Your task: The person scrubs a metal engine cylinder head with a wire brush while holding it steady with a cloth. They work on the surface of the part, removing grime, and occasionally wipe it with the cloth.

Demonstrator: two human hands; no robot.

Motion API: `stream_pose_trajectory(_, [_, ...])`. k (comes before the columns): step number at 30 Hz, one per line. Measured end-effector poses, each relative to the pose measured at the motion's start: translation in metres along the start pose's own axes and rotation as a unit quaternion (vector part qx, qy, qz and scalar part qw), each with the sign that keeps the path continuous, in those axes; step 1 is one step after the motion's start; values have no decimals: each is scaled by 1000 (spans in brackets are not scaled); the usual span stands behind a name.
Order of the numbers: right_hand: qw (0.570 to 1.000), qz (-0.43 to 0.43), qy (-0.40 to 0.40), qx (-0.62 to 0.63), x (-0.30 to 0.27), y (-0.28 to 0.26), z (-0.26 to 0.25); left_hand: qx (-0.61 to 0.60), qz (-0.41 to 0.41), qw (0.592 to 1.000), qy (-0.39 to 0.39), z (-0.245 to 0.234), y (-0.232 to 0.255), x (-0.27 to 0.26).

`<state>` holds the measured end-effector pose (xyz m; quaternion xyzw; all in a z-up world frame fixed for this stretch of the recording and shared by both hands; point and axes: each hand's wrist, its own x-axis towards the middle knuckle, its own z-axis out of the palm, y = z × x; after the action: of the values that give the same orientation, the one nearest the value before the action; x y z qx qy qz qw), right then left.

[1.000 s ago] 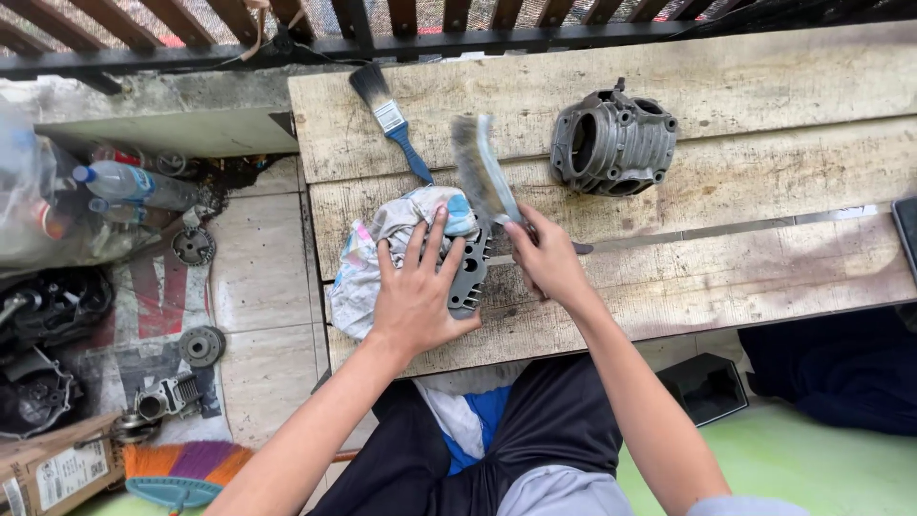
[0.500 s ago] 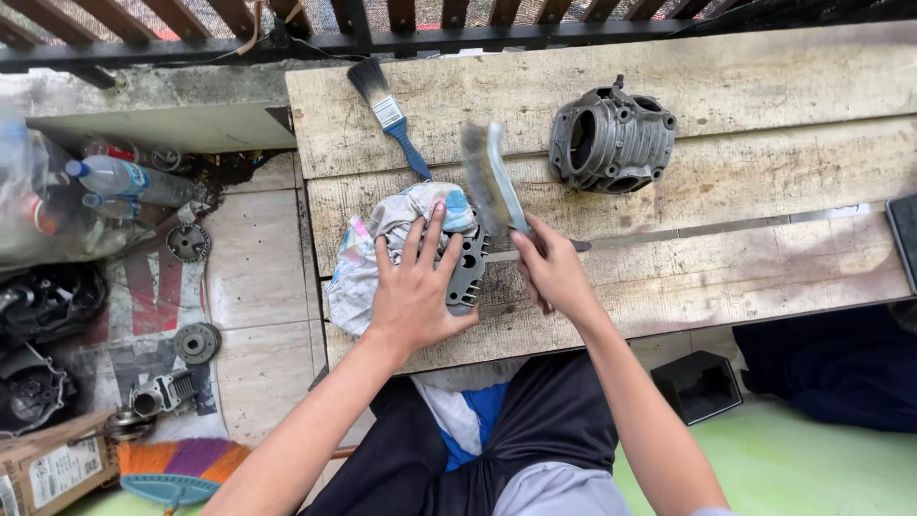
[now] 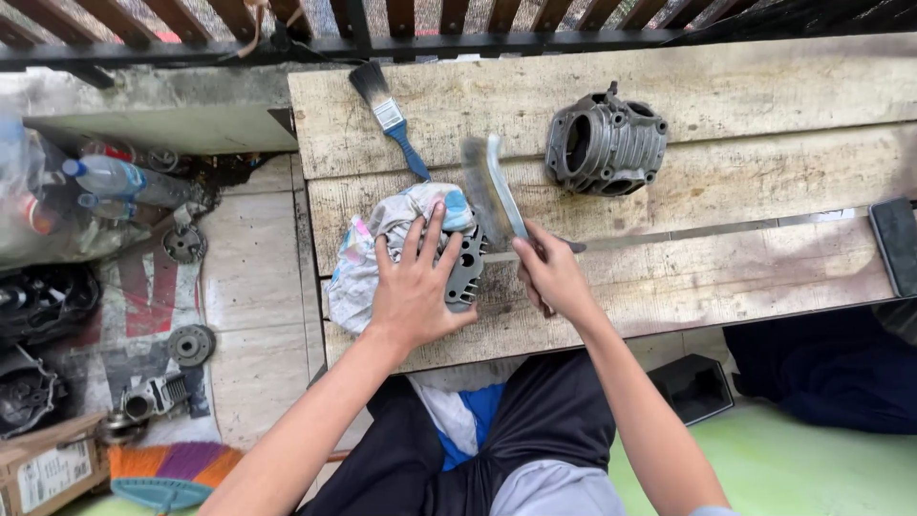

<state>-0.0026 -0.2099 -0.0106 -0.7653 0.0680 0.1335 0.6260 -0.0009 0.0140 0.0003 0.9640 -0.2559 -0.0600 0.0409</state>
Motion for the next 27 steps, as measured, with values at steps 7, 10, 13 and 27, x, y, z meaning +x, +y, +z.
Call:
stream_pose_trajectory(7, [1000, -5, -25, 17, 0, 20, -6, -24, -6, 999, 22, 4, 4, -6])
stream_pose_trajectory(10, [999, 35, -18, -9, -30, 27, -10, -8, -4, 999, 40, 7, 2, -3])
stream_pose_trajectory(13, [996, 89, 6, 28, -34, 15, -4, -19, -6, 999, 28, 8, 0, -5])
stream_pose_trajectory(27, [999, 48, 9, -7, -58, 20, -3, -16, -7, 1000, 22, 5, 0, -3])
